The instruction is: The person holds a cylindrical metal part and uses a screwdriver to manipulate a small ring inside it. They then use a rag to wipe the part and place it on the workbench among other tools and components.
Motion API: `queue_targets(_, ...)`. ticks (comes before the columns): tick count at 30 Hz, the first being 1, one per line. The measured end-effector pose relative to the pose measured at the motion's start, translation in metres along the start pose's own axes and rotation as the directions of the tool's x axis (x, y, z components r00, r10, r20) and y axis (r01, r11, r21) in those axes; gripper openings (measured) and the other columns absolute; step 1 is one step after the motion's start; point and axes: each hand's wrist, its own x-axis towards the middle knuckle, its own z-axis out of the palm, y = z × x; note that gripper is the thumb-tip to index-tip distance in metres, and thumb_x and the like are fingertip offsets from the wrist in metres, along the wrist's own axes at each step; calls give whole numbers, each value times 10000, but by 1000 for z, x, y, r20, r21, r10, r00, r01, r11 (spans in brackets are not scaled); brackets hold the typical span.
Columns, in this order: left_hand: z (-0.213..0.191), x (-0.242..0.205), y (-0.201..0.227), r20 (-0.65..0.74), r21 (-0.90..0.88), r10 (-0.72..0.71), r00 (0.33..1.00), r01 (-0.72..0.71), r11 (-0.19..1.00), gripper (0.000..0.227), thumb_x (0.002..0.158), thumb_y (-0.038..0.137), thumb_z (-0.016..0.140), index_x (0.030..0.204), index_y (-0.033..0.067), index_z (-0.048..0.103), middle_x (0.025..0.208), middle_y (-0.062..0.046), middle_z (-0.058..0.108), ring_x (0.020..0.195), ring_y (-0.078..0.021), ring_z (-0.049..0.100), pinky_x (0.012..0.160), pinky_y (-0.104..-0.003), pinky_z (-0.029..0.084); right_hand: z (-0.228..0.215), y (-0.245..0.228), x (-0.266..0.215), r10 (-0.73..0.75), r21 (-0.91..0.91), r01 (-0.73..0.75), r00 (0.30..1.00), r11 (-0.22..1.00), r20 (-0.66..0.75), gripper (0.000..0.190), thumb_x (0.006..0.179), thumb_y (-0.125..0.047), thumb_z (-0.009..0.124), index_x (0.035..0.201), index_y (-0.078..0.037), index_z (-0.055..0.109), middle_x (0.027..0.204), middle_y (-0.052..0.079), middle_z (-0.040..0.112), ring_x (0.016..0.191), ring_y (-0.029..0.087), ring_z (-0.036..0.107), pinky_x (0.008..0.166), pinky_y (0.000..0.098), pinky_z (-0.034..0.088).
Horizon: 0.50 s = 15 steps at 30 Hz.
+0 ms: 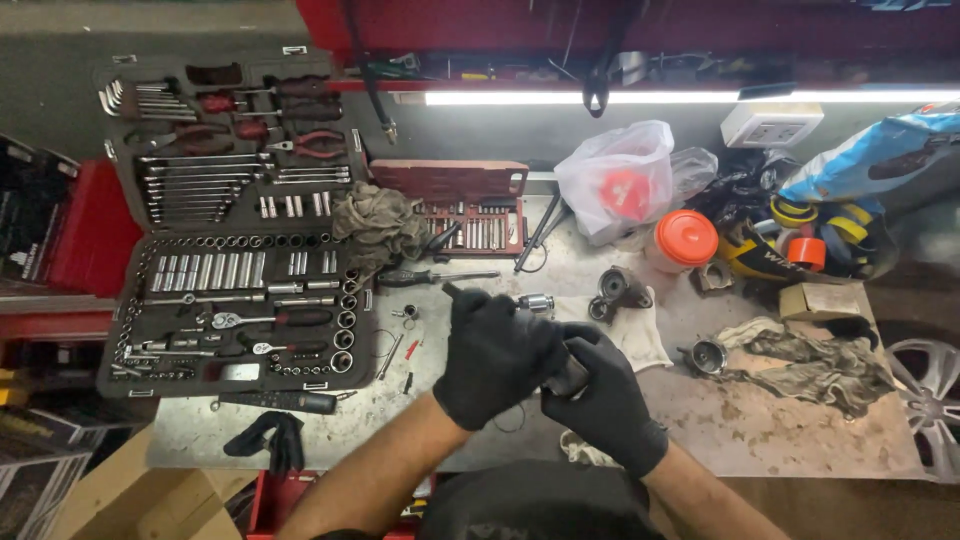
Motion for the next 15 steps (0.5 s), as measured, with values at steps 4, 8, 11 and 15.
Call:
queue_targets(4, 11, 9, -7, -25, -93, -84, 996, 81, 992, 196, 862, 157, 590, 710, 239, 498, 556, 51, 417, 623, -245, 516, 764, -449, 357, 1, 2, 1, 21, 30, -20, 1000, 999, -9, 288, 580, -54, 735, 860, -66, 668, 1075, 106, 675, 958, 257, 687, 818, 350, 544)
queue_targets(8, 31, -5, -12, 41, -184, -98, 994, 104, 977, 217, 877, 213, 619, 689, 247, 517, 554, 70, 483, 619, -255, 565, 755, -469, 347, 5, 8, -4, 48, 30, -47, 999, 998, -8, 285, 558, -49, 711, 838, -77, 665, 1077, 114, 676, 989, 278, 684, 822, 370, 536)
queue_targets(11, 25, 5, -9, 54, -236, -92, 994, 103, 966, 212, 801, 185, 614, 651, 250, 479, 534, 80, 476, 586, -244, 526, 750, -470, 325, 14, 24, -3, 42, 6, -42, 998, 999, -40, 249, 546, -27, 707, 766, -100, 617, 1041, 93, 695, 1043, 255, 681, 815, 347, 538)
queue_targets(15, 32, 9, -20, 96, -253, -178, 979, 197, 947, 209, 772, 190, 597, 608, 277, 502, 498, 100, 506, 508, -196, 519, 781, -433, 306, 15, 18, 5, 47, 38, -46, 998, 998, -40, 293, 586, -25, 701, 876, -59, 681, 1127, 102, 690, 1001, 246, 698, 835, 338, 539)
